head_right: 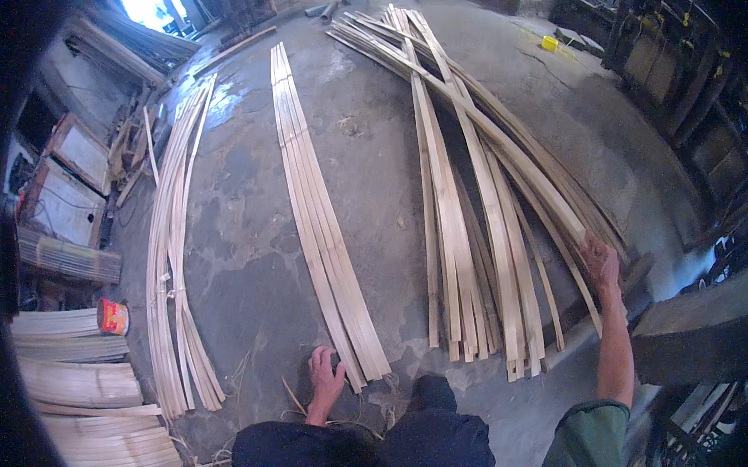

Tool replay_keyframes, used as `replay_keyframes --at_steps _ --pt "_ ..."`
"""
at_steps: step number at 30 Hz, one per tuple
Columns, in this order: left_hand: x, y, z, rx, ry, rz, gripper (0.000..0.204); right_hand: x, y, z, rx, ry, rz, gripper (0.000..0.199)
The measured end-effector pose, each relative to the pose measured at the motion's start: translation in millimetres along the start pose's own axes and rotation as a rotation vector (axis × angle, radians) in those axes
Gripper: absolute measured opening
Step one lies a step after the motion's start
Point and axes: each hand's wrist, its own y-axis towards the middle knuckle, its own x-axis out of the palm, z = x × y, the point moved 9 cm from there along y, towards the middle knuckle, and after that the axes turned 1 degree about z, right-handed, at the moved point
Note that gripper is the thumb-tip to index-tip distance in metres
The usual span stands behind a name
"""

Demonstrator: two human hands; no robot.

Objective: The person sits on the floor and sorts long, thin wooden strips by picking them up, aligning them, and placing them into a neat stack. The person repeatedly handles the strips, organizing them into a pile.

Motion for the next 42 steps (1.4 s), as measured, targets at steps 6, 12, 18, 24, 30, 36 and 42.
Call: replay_keyframes --at_steps 6,12,18,24,30,36,42 --pt "-8.5 6.9 -10.5 -0.081 -0.084 -0.039 0.032 15.0 2.2 19.8 -0.107 -0.109 0.081 0.044" --pt "-126.0 93.1 53.3 -0.167 -0.350 0.017 0.025 41.7 -18.9 21.2 -0.214 -0.252 0.088 0.037" --pt "-283.5 106.5 176.0 0.147 -0.457 0.351 0.022 45.2 -44.7 1.1 -0.145 -0.290 0.102 0.030" --pt "-354.9 37.8 210.6 0.465 -0.510 0.640 0.021 50.1 -40.5 -5.9 -0.097 -0.338 0.031 0.032" --pt "-338.6 22.5 181.5 0.315 -0.446 0.489 0.021 50.5 -36.6 -56.6 -0.144 -0.315 0.178 0.036" --pt "-176.7 29.5 54.0 -0.227 -0.461 0.139 0.020 128.9 -120.2 -233.7 -0.313 0.667 -0.330 0.032" --pt "-9.4 -34.3 -2.6 -0.216 -0.292 -0.098 0.019 266.4 -240.7 -350.1 -0.450 0.416 -0.528 0.037"
